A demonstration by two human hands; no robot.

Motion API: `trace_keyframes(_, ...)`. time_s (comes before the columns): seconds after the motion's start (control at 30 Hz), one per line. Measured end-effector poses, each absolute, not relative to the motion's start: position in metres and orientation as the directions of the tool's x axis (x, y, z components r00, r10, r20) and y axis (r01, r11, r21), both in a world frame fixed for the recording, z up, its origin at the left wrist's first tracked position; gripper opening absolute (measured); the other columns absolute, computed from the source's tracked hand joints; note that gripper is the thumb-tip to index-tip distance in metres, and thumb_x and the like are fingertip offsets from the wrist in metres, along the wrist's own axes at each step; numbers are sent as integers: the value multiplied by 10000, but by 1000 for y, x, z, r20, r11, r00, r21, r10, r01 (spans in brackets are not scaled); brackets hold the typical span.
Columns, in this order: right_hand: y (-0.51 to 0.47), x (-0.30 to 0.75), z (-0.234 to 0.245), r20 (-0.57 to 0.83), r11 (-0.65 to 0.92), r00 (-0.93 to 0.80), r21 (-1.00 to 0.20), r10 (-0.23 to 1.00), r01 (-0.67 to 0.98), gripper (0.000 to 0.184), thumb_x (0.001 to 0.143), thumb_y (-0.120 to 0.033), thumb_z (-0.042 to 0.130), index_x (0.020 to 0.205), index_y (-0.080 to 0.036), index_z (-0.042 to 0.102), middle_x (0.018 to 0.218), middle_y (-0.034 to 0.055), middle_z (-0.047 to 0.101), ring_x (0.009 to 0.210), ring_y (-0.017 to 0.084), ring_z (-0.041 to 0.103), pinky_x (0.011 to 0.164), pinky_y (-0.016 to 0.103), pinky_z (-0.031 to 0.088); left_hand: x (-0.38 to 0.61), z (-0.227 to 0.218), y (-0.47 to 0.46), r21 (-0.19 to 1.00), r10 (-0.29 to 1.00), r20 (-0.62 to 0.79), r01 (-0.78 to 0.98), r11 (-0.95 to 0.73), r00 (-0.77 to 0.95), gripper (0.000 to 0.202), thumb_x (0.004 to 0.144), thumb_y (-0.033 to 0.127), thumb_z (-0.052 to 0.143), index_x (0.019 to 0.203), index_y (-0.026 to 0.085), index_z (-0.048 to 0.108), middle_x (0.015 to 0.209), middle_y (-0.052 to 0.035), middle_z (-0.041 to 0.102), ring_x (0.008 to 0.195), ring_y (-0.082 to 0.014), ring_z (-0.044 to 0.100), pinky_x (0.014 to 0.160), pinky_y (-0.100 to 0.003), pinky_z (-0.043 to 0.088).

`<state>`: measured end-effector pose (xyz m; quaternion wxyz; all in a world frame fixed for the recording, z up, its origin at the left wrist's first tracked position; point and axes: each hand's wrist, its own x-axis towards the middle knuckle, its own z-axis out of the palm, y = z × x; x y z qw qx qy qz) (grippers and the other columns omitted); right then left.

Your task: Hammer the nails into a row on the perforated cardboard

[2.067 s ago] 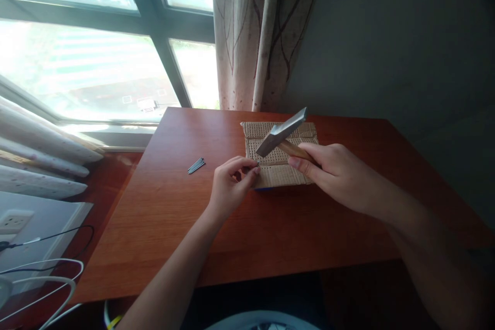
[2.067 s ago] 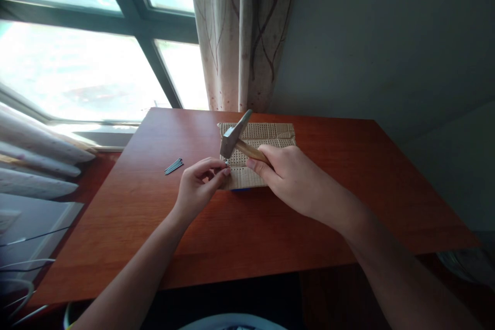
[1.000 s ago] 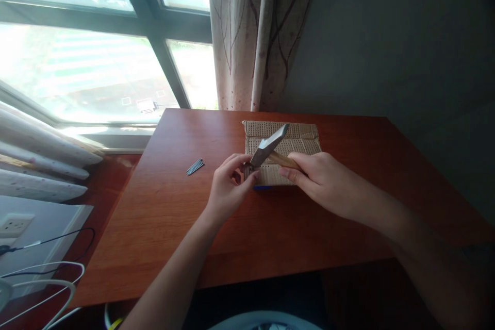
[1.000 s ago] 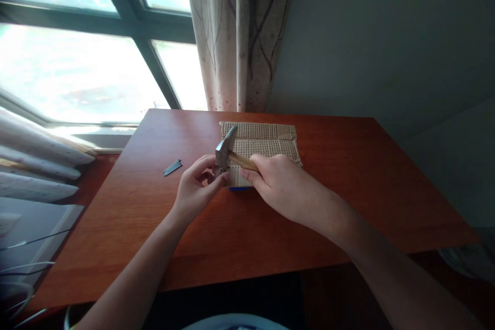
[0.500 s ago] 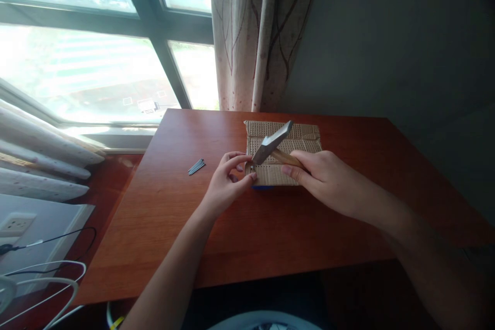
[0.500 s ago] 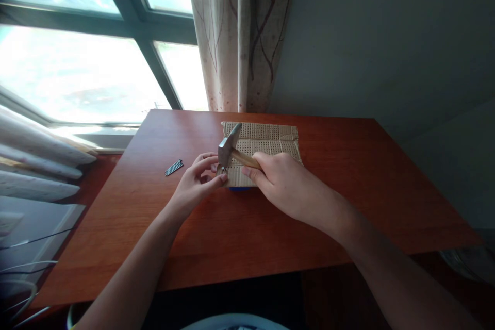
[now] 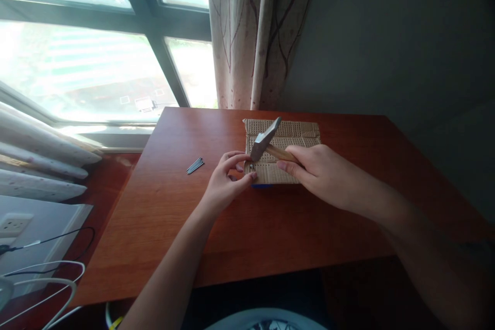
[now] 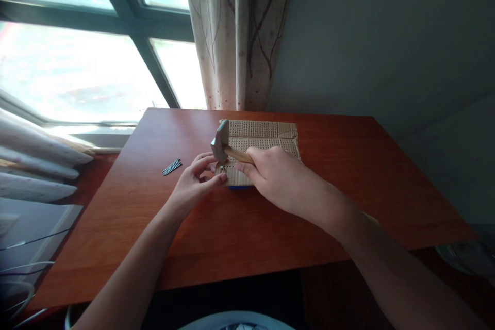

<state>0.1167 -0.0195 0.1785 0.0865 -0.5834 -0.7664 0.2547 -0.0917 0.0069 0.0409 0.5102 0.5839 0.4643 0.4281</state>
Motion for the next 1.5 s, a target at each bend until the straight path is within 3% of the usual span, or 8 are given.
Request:
trace_keyframes(0.37, -18, 121, 181, -144, 195, -300, -491, 943, 849, 352, 1017, -421, 468, 730, -218, 457, 655, -22, 555, 587, 120, 489, 559, 278, 311, -92, 39, 6, 992, 978, 39, 108, -62, 204, 362, 743, 371, 819, 1076, 244, 755, 1281, -71, 558, 897, -147, 558, 624, -212, 482)
trace_keyframes(0.5, -20, 115, 184, -125, 238, -338, -492, 933, 838, 337, 1011, -412, 481, 736, -220, 459, 659, -23, 554, 577, 117, 482, 544, 276, 300, -91, 40, 7, 994, 980, 28, 102, -48, 195, 364, 730, 386, 823, 1049, 224, 758, 1267, -70, 549, 849, -130, 553, 572, -196, 447)
trace_keyframes(0.9, -18, 118, 179, -163, 226, -299, -359, 940, 905, 330, 1012, -438, 444, 765, -222, 481, 696, 14, 591, 581, 138, 502, 539, 274, 301, -93, 37, 8, 993, 979, 51, 96, -71, 199, 369, 725, 379, 832, 1057, 237, 756, 1285, -75, 566, 886, -148, 568, 628, -221, 492)
trace_keyframes(1.5, -16, 123, 183, -124, 225, -315, -465, 941, 856, 355, 1011, -428, 458, 722, -223, 460, 638, -16, 562, 574, 128, 493, 561, 296, 307, -93, 38, 6, 990, 979, 51, 120, -75, 197, 349, 745, 357, 822, 1072, 247, 767, 1260, -76, 584, 891, -151, 568, 659, -231, 503)
